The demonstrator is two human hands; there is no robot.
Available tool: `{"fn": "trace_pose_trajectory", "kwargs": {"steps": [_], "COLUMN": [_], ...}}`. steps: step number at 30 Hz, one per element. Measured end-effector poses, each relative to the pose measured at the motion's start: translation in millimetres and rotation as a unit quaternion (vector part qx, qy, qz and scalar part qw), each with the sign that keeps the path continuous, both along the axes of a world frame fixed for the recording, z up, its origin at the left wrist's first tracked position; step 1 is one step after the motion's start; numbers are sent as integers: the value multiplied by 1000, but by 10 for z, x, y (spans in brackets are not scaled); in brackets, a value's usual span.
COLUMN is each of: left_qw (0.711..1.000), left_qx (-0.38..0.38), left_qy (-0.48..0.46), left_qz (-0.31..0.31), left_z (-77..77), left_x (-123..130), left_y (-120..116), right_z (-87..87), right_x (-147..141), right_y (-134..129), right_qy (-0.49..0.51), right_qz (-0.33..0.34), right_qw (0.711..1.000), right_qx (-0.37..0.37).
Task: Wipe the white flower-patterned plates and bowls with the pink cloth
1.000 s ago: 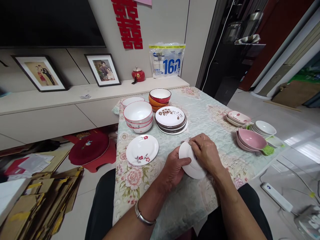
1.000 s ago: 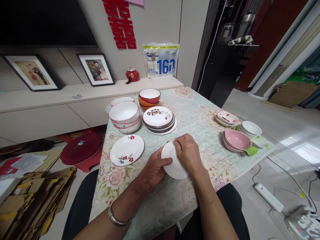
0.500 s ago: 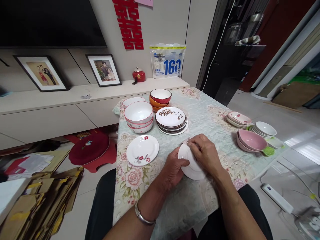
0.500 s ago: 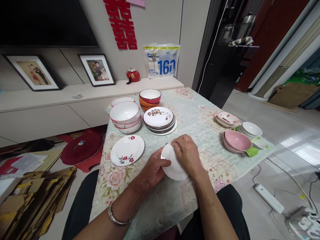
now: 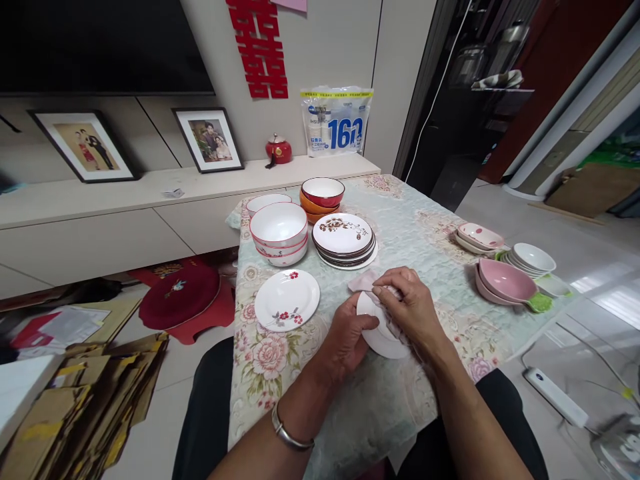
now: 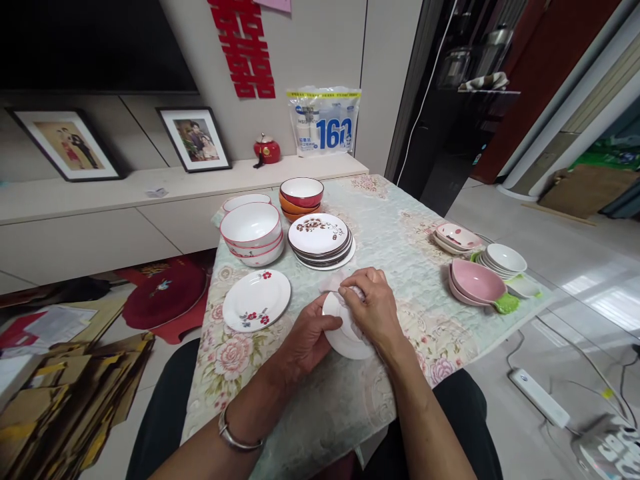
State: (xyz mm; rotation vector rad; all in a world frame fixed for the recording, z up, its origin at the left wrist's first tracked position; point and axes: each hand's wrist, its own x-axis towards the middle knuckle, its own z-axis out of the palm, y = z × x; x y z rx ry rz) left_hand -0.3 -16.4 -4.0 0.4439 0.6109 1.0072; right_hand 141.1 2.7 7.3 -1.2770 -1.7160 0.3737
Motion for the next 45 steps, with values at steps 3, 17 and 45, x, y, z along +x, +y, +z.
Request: {"fn": "trace_pose_trajectory", "kwargs": {"steps": [3, 17, 45], "left_qw": [999, 995, 989], "left_qx": [-6, -15, -32], "left_qy": [-5, 46, 52], "left_qz": [38, 92, 135], "left_z": [-7, -12, -50], "left_x": [-11, -36, -32], "left_y": [20, 49, 68], "right_z": [-79, -139, 207], "right_x": [-53, 293, 254], "right_y": [22, 118, -112], "right_qy": [-59, -45, 116], "right_qz": [-8, -96, -120], "right_qw": [998, 990, 986], "right_qx": [-22, -94, -14]}}
